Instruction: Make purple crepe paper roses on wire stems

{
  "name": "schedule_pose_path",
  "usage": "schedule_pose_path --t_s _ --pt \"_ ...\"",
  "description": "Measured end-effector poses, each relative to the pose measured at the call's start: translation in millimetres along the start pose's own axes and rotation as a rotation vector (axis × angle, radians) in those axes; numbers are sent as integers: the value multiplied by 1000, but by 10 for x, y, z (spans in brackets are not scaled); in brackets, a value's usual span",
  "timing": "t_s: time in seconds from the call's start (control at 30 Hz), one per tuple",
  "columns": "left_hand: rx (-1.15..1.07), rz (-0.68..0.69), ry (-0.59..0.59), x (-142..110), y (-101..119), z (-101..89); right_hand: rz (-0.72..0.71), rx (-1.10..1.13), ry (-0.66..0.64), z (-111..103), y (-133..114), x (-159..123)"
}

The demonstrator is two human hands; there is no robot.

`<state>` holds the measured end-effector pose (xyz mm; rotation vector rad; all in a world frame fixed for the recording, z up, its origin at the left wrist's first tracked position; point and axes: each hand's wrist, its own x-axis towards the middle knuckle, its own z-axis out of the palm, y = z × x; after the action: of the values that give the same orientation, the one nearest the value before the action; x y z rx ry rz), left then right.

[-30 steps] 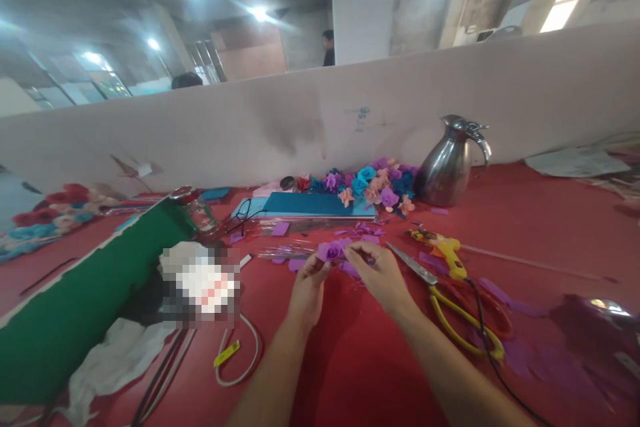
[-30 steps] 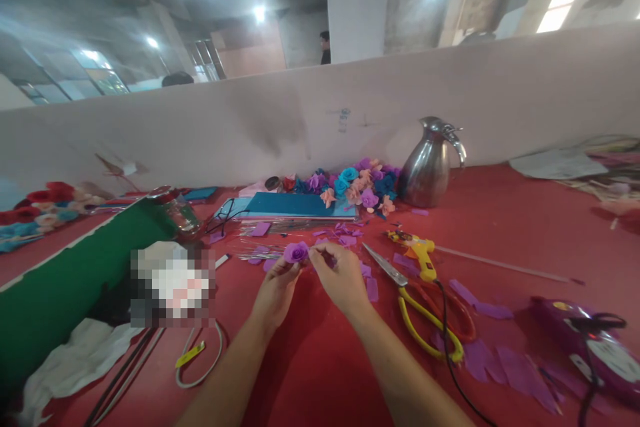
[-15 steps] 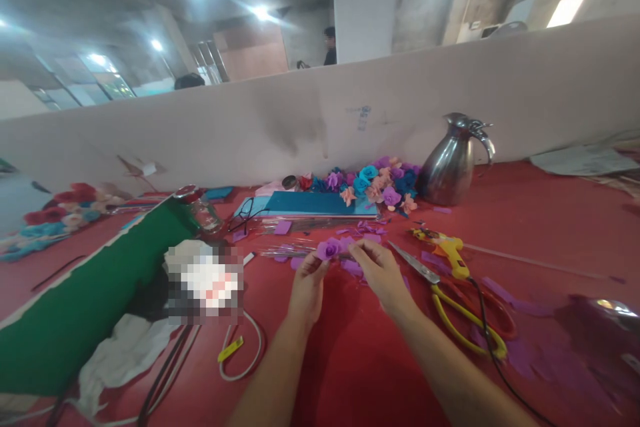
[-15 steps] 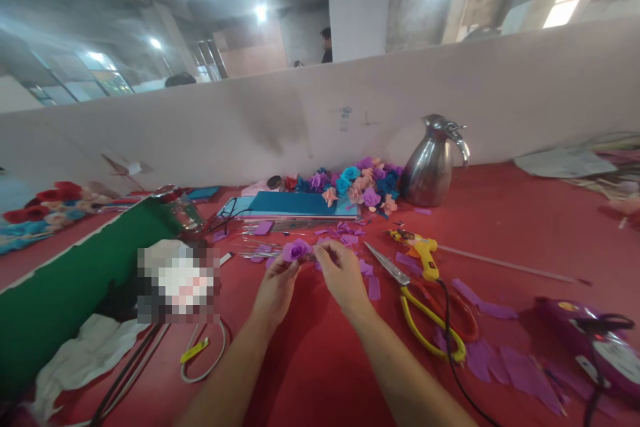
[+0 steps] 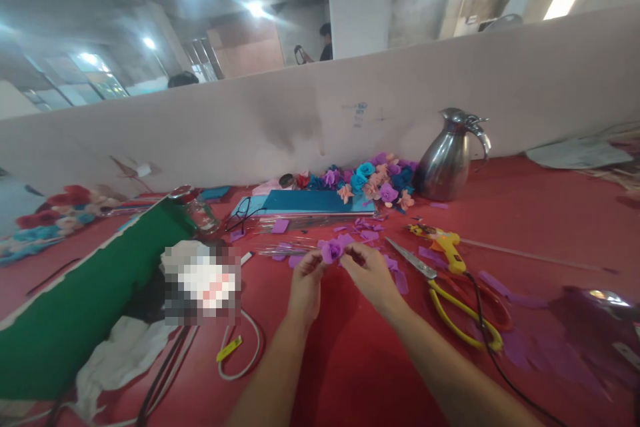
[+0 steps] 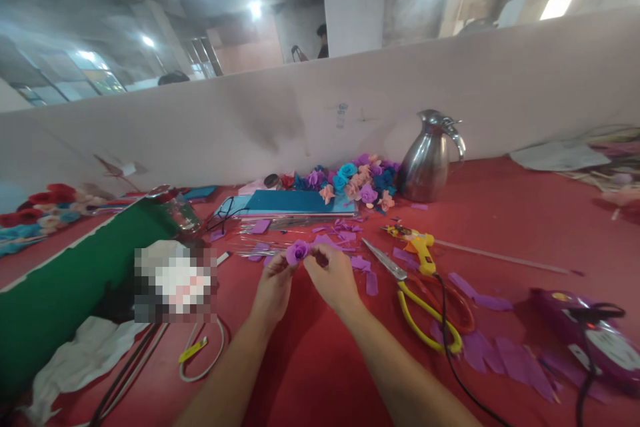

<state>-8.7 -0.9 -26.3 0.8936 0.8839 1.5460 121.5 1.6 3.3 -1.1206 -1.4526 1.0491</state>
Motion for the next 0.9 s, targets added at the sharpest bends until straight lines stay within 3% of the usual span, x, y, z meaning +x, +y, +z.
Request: schedule_pose_path --t_s 0.3,0.5,0.77,0.9 --pt "-1 -3 2 -6 9 11 6 70 -16 11 -12 -5" --pt "-29 -26 -12 -7 16 16 -15 50 44 -8 -72 -30" --pt "-25 -16 -43 5 -30 -24 47 236 22 -8 -73 -14" --pt "-35 -48 -68 -1 -17 -33 14 212 33 -16 -81 -12"
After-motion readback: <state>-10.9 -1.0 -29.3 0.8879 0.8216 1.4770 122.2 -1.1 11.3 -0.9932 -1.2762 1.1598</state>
